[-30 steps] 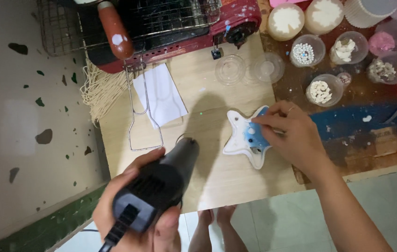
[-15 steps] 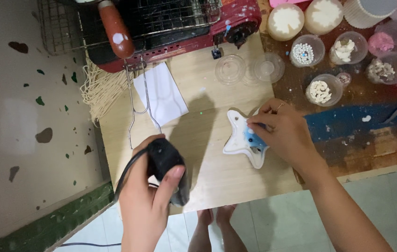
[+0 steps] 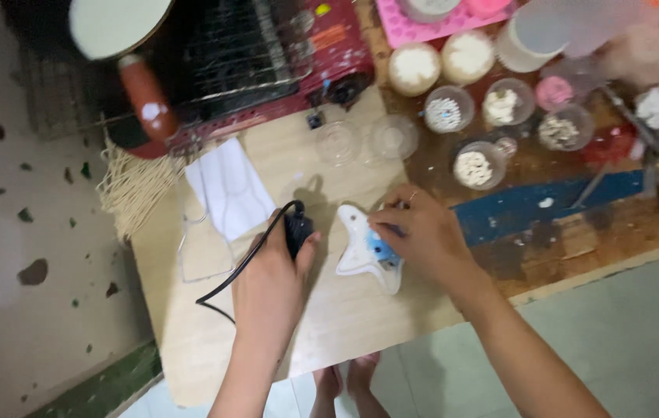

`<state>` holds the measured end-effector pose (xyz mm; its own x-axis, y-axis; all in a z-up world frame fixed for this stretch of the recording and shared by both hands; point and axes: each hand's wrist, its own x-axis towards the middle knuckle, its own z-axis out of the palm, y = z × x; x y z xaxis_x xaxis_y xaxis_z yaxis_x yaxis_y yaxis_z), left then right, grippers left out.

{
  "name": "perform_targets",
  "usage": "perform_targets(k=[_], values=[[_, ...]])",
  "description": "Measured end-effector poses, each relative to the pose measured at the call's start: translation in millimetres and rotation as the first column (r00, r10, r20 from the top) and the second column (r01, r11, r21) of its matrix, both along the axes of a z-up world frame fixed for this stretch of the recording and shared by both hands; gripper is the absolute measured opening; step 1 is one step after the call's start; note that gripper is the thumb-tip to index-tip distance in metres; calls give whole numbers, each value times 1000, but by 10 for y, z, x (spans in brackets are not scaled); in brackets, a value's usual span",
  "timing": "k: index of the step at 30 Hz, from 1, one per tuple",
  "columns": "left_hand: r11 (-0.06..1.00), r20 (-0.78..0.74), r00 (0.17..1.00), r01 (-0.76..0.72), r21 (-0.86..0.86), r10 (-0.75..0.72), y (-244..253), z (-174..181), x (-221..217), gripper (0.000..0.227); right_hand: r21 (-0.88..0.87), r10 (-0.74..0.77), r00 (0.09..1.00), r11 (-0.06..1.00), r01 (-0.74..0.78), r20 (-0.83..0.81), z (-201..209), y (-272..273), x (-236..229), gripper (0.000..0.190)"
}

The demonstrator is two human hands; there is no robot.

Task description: Decorating starfish-shaped candles with small pearls and assembling various decorative candle elements at a workbench.

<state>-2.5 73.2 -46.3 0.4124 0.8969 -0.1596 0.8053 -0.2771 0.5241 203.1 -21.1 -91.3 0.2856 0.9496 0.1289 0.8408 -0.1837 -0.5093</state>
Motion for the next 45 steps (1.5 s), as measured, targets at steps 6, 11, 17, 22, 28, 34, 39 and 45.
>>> perform_targets(k=[6,11,17,22,28,34,39,45], values=[[966,-82,996,49,254,-29,31,-605,79,59,105,-352,866,906,411,-356,121,-330,580,13],[923,-247,968,134,361,-44,175,-612,238,61,234,-598,769,733,639,-227,-280,-704,2075,13],[847,-222,975,134,515,-19,239,-732,285,59,255,-609,777,786,563,162,-424,-362,2900,25],[642,-275,962,211,737,-2,160,-965,212,49,50,-537,715,813,580,448,-457,-99,3147,61],[676,-194,974,220,704,-115,188,-1040,123,56,35,-467,667,833,552,580,-821,-143,3375,92],[667,-131,981,192,720,-140,196,-1063,105,52,102,-489,621,828,552,613,-1118,-307,3659,54],[703,-99,980,193,685,-173,202,-997,108,56,116,-462,650,857,501,603,-1019,-424,3625,41],[731,-63,977,196,654,-206,212,-995,96,59,-146,-543,743,834,532,-391,-84,-634,2728,23]])
